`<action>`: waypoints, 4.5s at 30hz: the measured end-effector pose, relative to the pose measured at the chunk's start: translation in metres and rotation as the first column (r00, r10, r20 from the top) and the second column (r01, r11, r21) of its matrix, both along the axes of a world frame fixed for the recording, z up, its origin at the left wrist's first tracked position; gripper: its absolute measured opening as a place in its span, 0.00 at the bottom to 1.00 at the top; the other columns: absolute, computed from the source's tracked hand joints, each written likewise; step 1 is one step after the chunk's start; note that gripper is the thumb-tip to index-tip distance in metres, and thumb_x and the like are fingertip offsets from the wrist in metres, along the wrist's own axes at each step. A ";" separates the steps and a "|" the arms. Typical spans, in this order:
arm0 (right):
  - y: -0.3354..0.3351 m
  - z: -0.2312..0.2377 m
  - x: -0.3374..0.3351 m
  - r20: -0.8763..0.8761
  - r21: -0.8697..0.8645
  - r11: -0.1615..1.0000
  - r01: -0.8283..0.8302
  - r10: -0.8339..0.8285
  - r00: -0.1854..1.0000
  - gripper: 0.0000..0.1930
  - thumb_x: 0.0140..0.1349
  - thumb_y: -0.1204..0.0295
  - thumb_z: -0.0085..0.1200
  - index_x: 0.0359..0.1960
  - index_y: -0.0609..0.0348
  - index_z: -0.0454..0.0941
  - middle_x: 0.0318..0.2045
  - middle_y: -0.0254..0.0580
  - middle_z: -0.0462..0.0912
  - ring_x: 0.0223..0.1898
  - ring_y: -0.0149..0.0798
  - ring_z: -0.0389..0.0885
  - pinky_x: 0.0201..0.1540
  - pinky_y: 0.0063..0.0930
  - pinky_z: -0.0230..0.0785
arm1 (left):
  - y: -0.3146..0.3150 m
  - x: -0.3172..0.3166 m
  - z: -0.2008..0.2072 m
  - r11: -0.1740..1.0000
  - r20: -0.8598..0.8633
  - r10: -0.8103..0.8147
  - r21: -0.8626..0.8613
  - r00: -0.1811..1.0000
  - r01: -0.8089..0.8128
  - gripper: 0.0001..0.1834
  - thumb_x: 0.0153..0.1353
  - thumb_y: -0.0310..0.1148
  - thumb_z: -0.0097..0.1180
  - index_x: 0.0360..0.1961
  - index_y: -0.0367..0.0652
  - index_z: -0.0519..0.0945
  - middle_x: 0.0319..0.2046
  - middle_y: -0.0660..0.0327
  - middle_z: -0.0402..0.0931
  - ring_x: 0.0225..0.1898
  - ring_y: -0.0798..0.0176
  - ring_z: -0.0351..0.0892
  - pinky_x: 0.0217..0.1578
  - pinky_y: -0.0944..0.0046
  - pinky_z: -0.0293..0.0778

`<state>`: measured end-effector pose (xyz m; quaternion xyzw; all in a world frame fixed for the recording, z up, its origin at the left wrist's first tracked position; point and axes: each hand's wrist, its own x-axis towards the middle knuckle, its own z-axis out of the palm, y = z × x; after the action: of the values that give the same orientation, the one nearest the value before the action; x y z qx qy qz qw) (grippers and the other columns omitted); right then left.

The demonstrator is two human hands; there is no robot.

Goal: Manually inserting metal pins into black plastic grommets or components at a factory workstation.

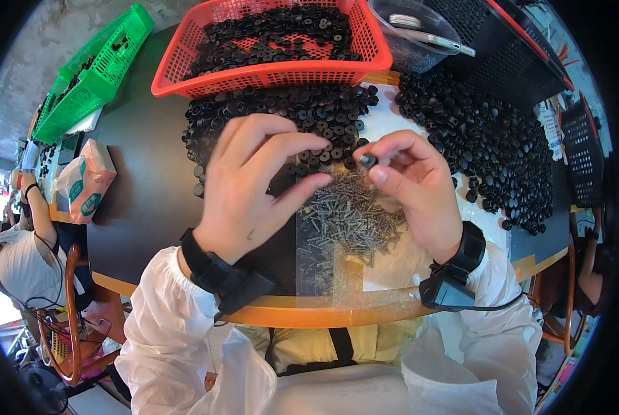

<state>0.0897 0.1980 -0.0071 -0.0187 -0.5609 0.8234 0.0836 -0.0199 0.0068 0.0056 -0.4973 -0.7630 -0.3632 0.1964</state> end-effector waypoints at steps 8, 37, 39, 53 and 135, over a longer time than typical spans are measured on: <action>0.011 -0.009 -0.006 -0.022 0.025 0.999 0.047 -0.047 0.999 0.12 0.62 0.79 0.57 0.47 0.61 0.74 0.45 0.35 0.79 0.44 0.25 0.75 0.50 0.20 0.69 | -0.009 -0.008 -0.006 0.959 -0.083 0.069 -0.268 0.994 -0.089 0.15 0.38 0.35 0.73 0.28 0.47 0.82 0.31 0.65 0.72 0.36 0.56 0.72 0.37 0.59 0.70; -0.013 0.003 0.005 -0.024 0.260 0.963 -0.067 0.076 0.997 0.13 0.59 0.81 0.59 0.46 0.64 0.75 0.39 0.34 0.78 0.40 0.24 0.78 0.48 0.21 0.72 | -0.008 0.012 -0.006 0.960 0.407 -0.279 0.140 0.870 0.242 0.21 0.43 0.20 0.71 0.42 0.38 0.80 0.38 0.57 0.78 0.35 0.65 0.78 0.33 0.69 0.76; -0.014 0.004 0.006 -0.093 0.364 0.931 0.007 0.029 0.995 0.11 0.57 0.81 0.61 0.42 0.64 0.78 0.37 0.35 0.80 0.38 0.26 0.79 0.46 0.22 0.74 | -0.007 0.012 -0.005 0.951 0.400 -0.307 0.161 0.864 0.263 0.20 0.43 0.20 0.71 0.41 0.37 0.82 0.38 0.57 0.78 0.36 0.63 0.78 0.34 0.68 0.76; -0.013 0.001 0.005 -0.195 0.506 0.856 0.108 -0.009 0.981 0.11 0.51 0.80 0.66 0.37 0.61 0.81 0.36 0.38 0.82 0.37 0.29 0.79 0.42 0.23 0.73 | -0.004 0.016 -0.004 0.942 0.409 -0.321 0.231 0.854 0.243 0.18 0.43 0.22 0.72 0.39 0.39 0.83 0.36 0.58 0.81 0.33 0.64 0.79 0.33 0.69 0.76; 0.054 0.004 -0.019 -0.482 0.867 -0.176 0.465 -0.070 0.873 0.13 0.51 0.72 0.61 0.40 0.55 0.82 0.36 0.36 0.79 0.44 0.44 0.74 0.50 0.38 0.67 | -0.007 -0.003 -0.006 0.995 0.044 0.013 -0.102 0.999 -0.008 0.13 0.49 0.18 0.61 0.36 0.47 0.84 0.33 0.62 0.71 0.36 0.60 0.72 0.38 0.63 0.70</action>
<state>0.0711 0.2520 -0.0034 0.0409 -0.9435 0.0881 0.3169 -0.0226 -0.0003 -0.0008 -0.4944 -0.7874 -0.3338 0.1557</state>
